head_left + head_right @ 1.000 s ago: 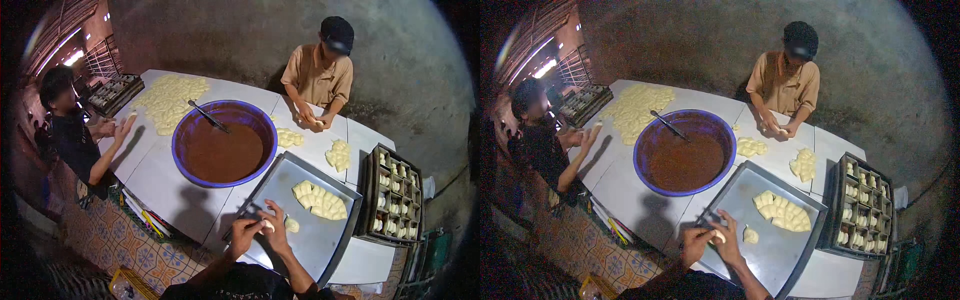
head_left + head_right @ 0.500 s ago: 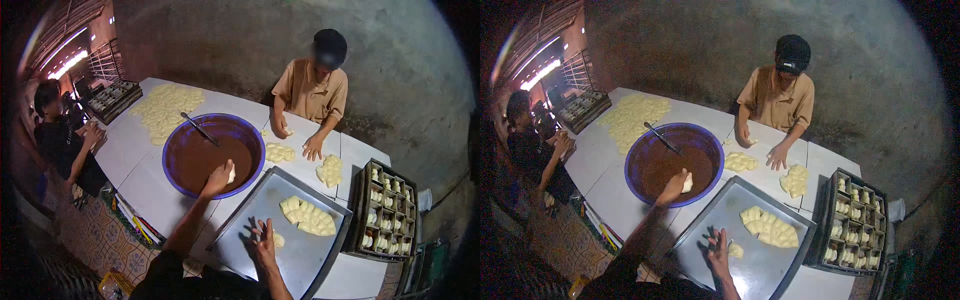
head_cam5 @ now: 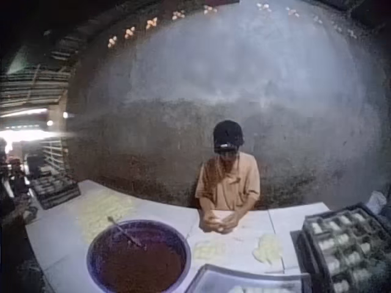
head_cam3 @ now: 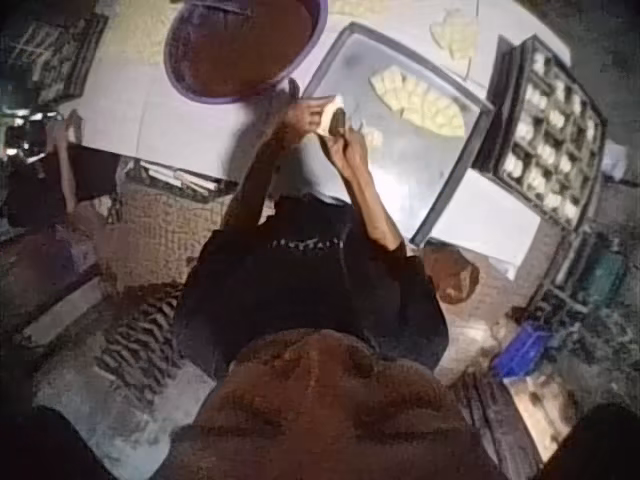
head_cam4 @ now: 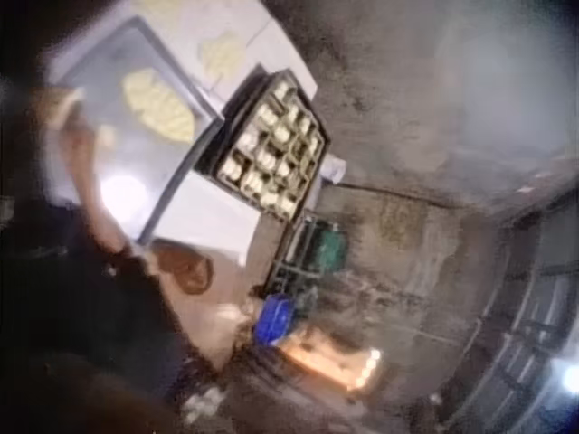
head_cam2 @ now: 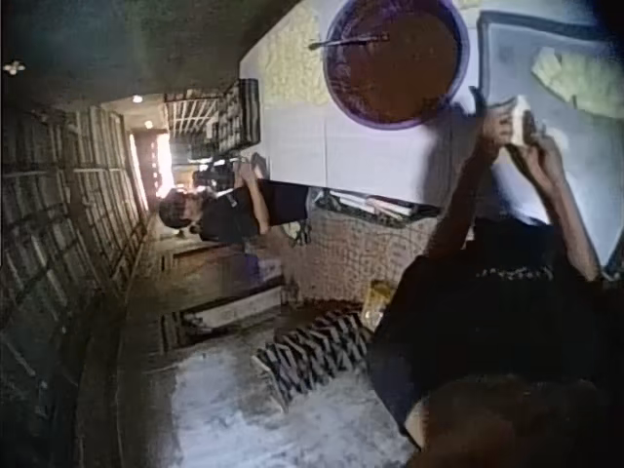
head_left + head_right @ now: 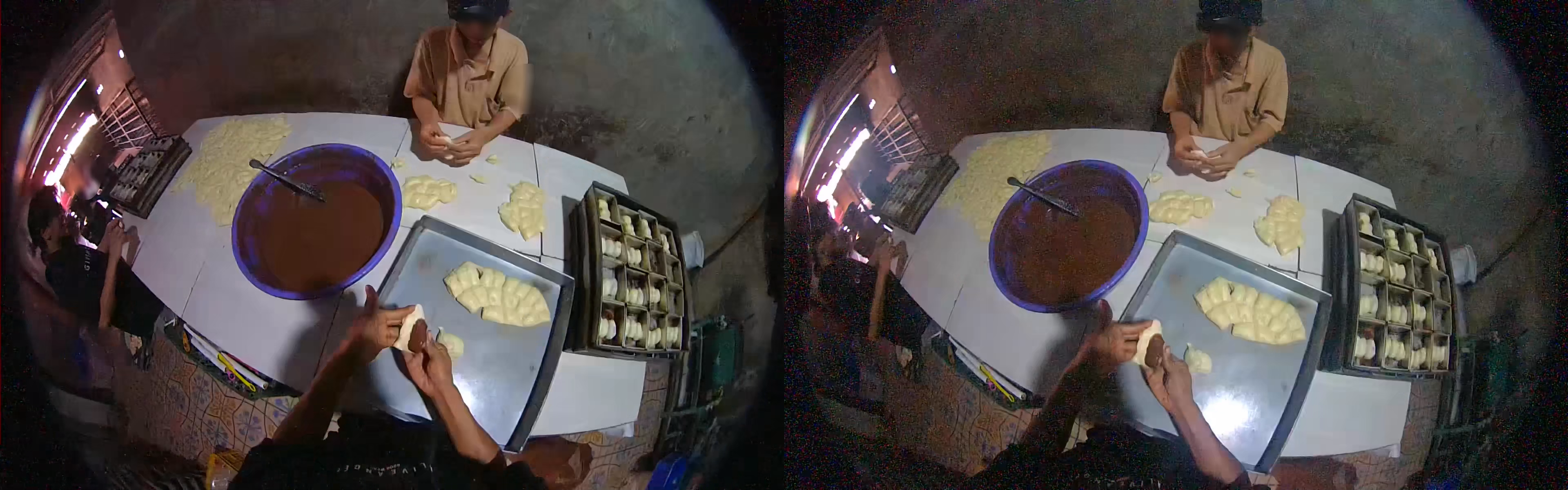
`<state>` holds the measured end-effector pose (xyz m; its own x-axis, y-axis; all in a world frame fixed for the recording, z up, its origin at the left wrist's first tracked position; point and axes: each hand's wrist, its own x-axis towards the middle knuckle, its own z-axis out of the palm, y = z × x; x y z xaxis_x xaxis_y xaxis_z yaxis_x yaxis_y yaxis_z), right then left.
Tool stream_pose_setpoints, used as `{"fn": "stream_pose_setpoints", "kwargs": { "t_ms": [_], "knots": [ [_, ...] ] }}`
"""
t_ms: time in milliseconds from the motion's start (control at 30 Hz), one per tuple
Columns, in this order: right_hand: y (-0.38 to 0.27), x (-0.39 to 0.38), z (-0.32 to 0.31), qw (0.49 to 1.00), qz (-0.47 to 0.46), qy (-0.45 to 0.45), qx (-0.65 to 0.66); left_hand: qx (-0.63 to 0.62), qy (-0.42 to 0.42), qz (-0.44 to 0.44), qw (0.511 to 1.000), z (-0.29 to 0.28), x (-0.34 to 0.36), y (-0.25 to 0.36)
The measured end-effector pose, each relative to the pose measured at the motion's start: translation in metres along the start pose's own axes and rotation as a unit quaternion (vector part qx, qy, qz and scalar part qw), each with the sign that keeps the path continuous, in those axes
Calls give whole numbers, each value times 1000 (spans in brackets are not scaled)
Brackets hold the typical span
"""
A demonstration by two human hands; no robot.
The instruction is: The person prepares filled pastries by taking pieces of dough, adding chocolate filling from a bowl by hand, folding and shaping the dough to enclose the filling, and arranging the dough pieces into baking molds.
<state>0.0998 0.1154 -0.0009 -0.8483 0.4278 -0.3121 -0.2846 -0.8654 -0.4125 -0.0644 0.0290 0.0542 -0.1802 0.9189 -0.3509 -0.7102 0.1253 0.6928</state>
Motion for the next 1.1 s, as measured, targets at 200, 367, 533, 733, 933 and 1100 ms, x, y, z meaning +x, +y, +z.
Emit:
{"fn": "stream_pose_setpoints", "kwargs": {
  "t_ms": [200, 367, 533, 733, 933, 1100],
  "knots": [
    [5, -30, 11, 810, -303, 86, -495, 63, 205, 42, 976, 70, -27, -47],
    [-5, -64, 11, 635, -398, 11, -662, 488, 138, 311, 804, 60, -39, -72],
    [-22, -68, 9, 803, -435, 48, -406, 399, 60, 226, 887, 84, -60, -64],
    [-31, -100, 34, 683, -396, -50, -611, 312, 102, 203, 923, 74, -58, -85],
    [-22, -99, 9, 779, -232, 30, -582, 354, 111, 275, 887, 60, -49, -108],
    [-28, -81, -23, 908, 32, -64, -414, 265, 81, 230, 933, 62, -58, -99]
  ]
}}
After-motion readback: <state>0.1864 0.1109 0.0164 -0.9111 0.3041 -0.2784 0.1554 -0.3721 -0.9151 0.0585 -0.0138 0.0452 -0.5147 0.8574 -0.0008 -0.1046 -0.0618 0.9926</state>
